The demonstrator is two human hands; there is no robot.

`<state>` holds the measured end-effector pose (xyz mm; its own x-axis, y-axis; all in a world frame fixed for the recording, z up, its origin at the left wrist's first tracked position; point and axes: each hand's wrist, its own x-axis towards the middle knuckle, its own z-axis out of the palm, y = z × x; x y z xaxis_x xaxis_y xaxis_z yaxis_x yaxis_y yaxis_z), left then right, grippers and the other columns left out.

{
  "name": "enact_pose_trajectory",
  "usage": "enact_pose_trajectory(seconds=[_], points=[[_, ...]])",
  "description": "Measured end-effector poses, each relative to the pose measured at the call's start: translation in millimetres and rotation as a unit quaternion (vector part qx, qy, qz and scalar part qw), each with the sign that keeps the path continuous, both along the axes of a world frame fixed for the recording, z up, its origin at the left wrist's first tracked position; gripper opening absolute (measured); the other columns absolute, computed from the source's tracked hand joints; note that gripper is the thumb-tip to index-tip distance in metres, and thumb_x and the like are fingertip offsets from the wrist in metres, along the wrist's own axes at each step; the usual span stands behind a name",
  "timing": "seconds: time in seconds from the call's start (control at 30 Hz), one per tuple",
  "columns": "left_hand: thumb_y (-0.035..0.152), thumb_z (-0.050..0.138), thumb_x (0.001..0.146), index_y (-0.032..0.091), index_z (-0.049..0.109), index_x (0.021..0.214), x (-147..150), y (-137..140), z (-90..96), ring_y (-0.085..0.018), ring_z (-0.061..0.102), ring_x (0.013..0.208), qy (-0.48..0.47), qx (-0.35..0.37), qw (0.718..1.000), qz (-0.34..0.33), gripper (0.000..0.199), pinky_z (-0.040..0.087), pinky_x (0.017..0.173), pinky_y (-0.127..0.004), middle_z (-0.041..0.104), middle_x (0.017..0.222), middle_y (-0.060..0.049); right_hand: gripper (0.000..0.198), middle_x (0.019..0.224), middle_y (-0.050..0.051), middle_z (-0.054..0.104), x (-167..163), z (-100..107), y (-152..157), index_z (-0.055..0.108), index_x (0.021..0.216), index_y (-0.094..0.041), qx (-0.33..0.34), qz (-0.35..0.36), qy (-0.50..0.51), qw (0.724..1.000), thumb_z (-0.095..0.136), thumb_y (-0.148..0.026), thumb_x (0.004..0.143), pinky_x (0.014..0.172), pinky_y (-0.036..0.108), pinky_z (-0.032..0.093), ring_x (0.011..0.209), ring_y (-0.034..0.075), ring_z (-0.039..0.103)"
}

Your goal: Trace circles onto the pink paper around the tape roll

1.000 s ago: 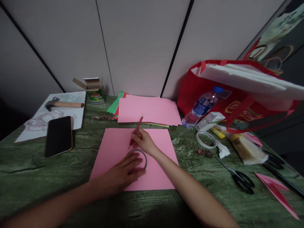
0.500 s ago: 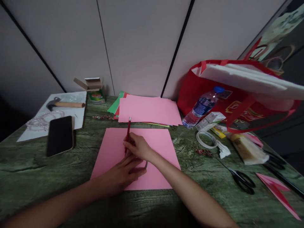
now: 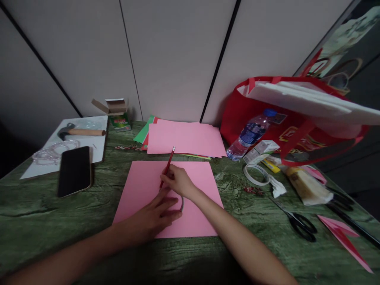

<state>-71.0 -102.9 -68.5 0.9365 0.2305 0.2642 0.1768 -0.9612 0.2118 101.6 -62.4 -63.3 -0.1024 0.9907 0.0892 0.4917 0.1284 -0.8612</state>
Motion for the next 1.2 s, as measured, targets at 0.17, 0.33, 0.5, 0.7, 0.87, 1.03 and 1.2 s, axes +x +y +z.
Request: enact_pose_trajectory(seconds=[0.17, 0.33, 0.5, 0.7, 0.87, 1.03, 1.2], points=[[0.012, 0.044, 0.089, 0.017, 0.050, 0.122, 0, 1, 2.3, -0.037, 0.021, 0.134, 0.009, -0.013, 1.000, -0.004, 0.035, 0.033, 0.104, -0.054, 0.050, 0.120, -0.014, 0.014, 0.054, -0.005, 0.051, 12, -7, 1, 0.053, 0.072, -0.018, 0.013, -0.040, 0.003, 0.999, 0.058, -0.031, 0.076, 0.047, 0.022, 0.034, 0.049, 0.011, 0.046], [0.012, 0.047, 0.088, 0.016, 0.049, 0.124, 1, 4, 1.1, -0.035, 0.025, 0.133, 0.002, -0.006, 1.000, -0.015, 0.036, 0.029, 0.107, -0.053, 0.049, 0.120, -0.014, 0.021, 0.053, -0.003, 0.053, 25, -15, -2, 0.051, 0.068, -0.019, 0.016, -0.085, 0.009, 0.996, 0.059, -0.037, 0.075, 0.046, 0.023, 0.034, 0.048, 0.011, 0.046], [0.017, 0.057, 0.085, 0.017, 0.052, 0.118, 3, 5, 12.6, -0.035, 0.026, 0.133, 0.028, -0.032, 0.999, -0.009, 0.034, 0.036, 0.103, -0.048, 0.042, 0.128, -0.017, 0.028, 0.053, -0.001, 0.056, 35, -13, -12, 0.051, 0.067, -0.019, 0.017, -0.118, 0.024, 0.993, 0.059, -0.044, 0.075, 0.044, 0.023, 0.036, 0.047, 0.012, 0.050], [0.019, 0.058, 0.084, 0.019, 0.052, 0.122, 2, 8, 25.5, -0.031, 0.027, 0.134, 0.040, -0.039, 0.998, -0.032, 0.039, 0.037, 0.102, -0.046, 0.045, 0.132, -0.016, 0.032, 0.053, 0.000, 0.059, 44, -11, -29, 0.053, 0.071, -0.018, 0.012, -0.159, 0.041, 0.986, 0.064, -0.048, 0.072, 0.041, 0.022, 0.037, 0.044, 0.013, 0.052], [0.001, 0.048, 0.079, 0.021, 0.054, 0.119, 3, 13, 36.3, -0.026, 0.037, 0.126, 0.077, -0.027, 0.995, -0.057, 0.045, 0.039, 0.098, -0.038, 0.050, 0.124, -0.012, 0.041, 0.055, 0.002, 0.062, 51, -17, -38, 0.052, 0.073, -0.017, -0.024, -0.161, 0.131, 0.978, 0.068, -0.054, 0.066, 0.042, 0.024, 0.044, 0.043, 0.013, 0.055], [-0.004, 0.046, 0.071, 0.027, 0.053, 0.122, 5, 23, 39.2, -0.024, 0.039, 0.125, 0.143, -0.049, 0.985, -0.077, 0.060, 0.039, 0.097, -0.035, 0.046, 0.130, -0.008, 0.047, 0.048, -0.004, 0.057, 48, -15, -50, 0.045, 0.070, -0.020, -0.003, -0.184, 0.269, 0.945, 0.066, -0.062, 0.064, 0.044, 0.026, 0.048, 0.041, 0.013, 0.056], [-0.004, 0.046, 0.073, 0.027, 0.051, 0.127, 6, 26, 38.7, -0.026, 0.030, 0.132, 0.181, -0.022, 0.980, -0.079, 0.062, 0.030, 0.105, -0.042, 0.048, 0.132, -0.007, 0.048, 0.056, 0.002, 0.064, 47, -13, -64, 0.055, 0.073, -0.018, 0.038, -0.197, 0.275, 0.940, 0.067, -0.063, 0.063, 0.054, 0.031, 0.052, 0.050, 0.016, 0.062]])
